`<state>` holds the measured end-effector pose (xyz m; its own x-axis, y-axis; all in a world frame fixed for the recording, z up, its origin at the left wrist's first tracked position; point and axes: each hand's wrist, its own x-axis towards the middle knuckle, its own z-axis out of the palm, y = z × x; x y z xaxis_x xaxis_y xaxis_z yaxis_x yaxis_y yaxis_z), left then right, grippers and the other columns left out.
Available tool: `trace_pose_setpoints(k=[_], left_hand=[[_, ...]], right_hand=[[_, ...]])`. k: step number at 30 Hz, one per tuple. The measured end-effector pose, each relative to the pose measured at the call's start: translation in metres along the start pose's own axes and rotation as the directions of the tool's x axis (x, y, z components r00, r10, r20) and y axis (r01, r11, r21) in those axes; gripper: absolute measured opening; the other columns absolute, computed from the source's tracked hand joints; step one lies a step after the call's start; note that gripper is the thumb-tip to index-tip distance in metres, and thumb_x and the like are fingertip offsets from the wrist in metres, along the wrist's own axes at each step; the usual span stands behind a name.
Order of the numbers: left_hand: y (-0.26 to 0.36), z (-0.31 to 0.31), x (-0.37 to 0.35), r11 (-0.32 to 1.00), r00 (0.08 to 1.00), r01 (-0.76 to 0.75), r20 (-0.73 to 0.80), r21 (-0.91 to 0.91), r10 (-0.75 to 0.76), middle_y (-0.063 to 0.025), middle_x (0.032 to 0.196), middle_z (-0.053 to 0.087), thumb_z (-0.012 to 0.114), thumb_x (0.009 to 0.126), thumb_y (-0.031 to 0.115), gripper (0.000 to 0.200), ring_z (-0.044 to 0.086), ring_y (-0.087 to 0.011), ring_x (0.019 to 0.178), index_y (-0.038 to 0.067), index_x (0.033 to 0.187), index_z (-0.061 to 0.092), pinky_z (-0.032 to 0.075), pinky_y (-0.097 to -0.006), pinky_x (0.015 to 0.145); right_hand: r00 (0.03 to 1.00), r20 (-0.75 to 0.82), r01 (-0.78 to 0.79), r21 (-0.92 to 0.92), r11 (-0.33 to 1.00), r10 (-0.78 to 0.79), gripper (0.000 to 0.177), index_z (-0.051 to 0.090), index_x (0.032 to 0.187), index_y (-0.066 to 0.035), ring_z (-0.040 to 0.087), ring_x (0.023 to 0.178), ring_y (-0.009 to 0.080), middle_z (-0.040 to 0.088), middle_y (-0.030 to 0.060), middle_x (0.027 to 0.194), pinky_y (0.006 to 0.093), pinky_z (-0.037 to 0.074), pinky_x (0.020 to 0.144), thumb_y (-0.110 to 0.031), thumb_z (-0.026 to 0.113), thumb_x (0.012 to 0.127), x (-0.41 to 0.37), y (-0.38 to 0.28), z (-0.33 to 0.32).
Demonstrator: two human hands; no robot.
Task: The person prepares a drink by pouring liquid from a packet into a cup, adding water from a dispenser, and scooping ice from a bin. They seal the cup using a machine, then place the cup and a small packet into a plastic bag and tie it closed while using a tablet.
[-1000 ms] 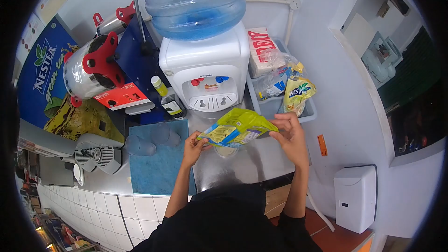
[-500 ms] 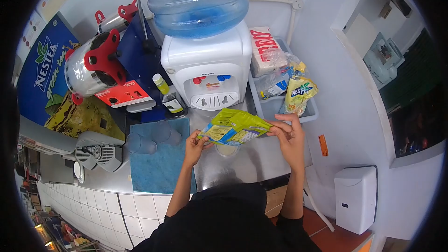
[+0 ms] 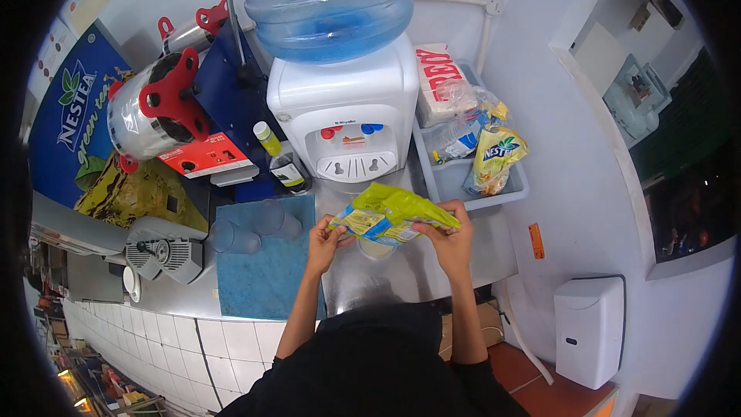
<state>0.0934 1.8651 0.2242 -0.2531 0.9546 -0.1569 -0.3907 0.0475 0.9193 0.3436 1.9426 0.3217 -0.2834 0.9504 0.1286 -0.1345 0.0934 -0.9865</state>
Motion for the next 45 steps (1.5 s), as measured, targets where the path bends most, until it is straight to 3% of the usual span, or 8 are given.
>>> trace_pose_setpoints(k=[5,7,12,18,23,29,37,45], left_hand=[[0.0,0.005,0.001,0.999,1.0,0.025,0.001,-0.03,-0.025,-0.0038,0.097,0.066,0.057,0.095,0.006,0.004,0.065,-0.013,0.092,0.004,0.097,0.054,0.059,-0.0363,0.084],[0.0,0.011,0.001,0.999,1.0,0.019,0.003,-0.039,-0.019,-0.0035,0.097,0.066,0.057,0.094,0.006,0.004,0.065,-0.0131,0.092,0.004,0.097,0.054,0.059,-0.0358,0.083],[-0.001,0.011,0.001,1.0,1.0,0.002,0.018,0.025,-0.003,-0.0036,0.103,0.066,0.057,0.095,0.007,0.014,0.064,-0.0135,0.095,0.006,0.109,0.054,0.058,-0.0347,0.083],[-0.014,0.006,-0.015,0.974,0.992,-0.11,0.033,-0.198,0.119,-0.0129,0.135,0.049,0.075,0.083,0.02,0.074,0.046,-0.0207,0.127,0.014,0.144,0.032,0.042,-0.0439,0.103],[-0.046,0.01,-0.007,0.804,0.94,-0.284,0.318,0.522,0.125,-0.0168,0.142,0.043,0.094,0.056,0.024,0.109,0.044,-0.0214,0.129,0.006,0.142,0.03,0.043,-0.0394,0.101],[-0.044,0.034,-0.006,0.811,0.973,-0.228,0.147,0.539,0.176,-0.0169,0.119,0.062,0.092,0.06,0.025,0.084,0.06,-0.0264,0.111,0.001,0.127,0.047,0.047,-0.0367,0.096],[-0.035,0.045,-0.01,0.798,0.976,-0.205,0.059,0.567,0.209,-0.0166,0.116,0.062,0.091,0.061,0.024,0.079,0.063,-0.0251,0.106,0.001,0.123,0.048,0.051,-0.0358,0.086],[-0.03,0.055,-0.016,0.749,0.962,-0.231,0.031,0.621,0.272,-0.0163,0.113,0.063,0.091,0.061,0.019,0.076,0.063,-0.0246,0.105,0.001,0.122,0.049,0.052,-0.0353,0.086]], right_hand=[[0.994,-0.106,0.026,0.071,0.997,-0.018,0.052,0.049,0.109,-0.002,0.062,0.1,0.0143,0.061,0.0124,0.11,0.0266,0.052,0.083,0.005,0.081,0.069,-0.003,0.003,0.017],[0.987,0.092,-0.136,0.086,0.987,0.128,0.055,0.052,0.113,-0.002,0.062,0.1,0.0161,0.06,0.0116,0.115,0.0276,0.051,0.085,0.006,0.082,0.067,-0.005,0.013,0.021],[0.972,0.079,-0.225,0.029,0.974,0.222,0.06,0.052,0.119,0.0,0.062,0.101,0.0174,0.062,0.0099,0.115,0.0289,0.05,0.088,0.009,0.08,0.066,0.001,0.048,0.026],[0.993,0.026,-0.117,0.097,0.988,0.115,0.055,0.056,0.117,0.001,0.062,0.1,0.0171,0.065,0.0092,0.111,0.0293,0.051,0.087,0.008,0.08,0.068,0.004,0.058,0.032],[0.985,0.035,-0.17,0.085,0.982,0.167,0.052,0.058,0.115,0.001,0.062,0.1,0.0163,0.065,0.0085,0.111,0.0295,0.051,0.086,0.009,0.079,0.068,0.003,0.066,0.028],[0.986,0.01,-0.167,0.022,0.986,0.167,0.048,0.06,0.114,0.002,0.063,0.099,0.0158,0.067,0.0091,0.109,0.0291,0.052,0.084,0.009,0.077,0.07,0.001,0.072,0.024],[0.97,0.194,-0.132,-0.099,0.986,0.149,0.056,0.054,0.121,0.001,0.06,0.106,0.0176,0.063,0.0107,0.117,0.0309,0.049,0.09,0.003,0.08,0.071,-0.003,0.065,0.022],[0.987,0.108,-0.113,-0.082,0.99,0.121,0.055,0.056,0.119,0.002,0.061,0.103,0.0165,0.065,0.0111,0.113,0.0305,0.05,0.089,0.003,0.08,0.07,0.005,0.097,0.016]])
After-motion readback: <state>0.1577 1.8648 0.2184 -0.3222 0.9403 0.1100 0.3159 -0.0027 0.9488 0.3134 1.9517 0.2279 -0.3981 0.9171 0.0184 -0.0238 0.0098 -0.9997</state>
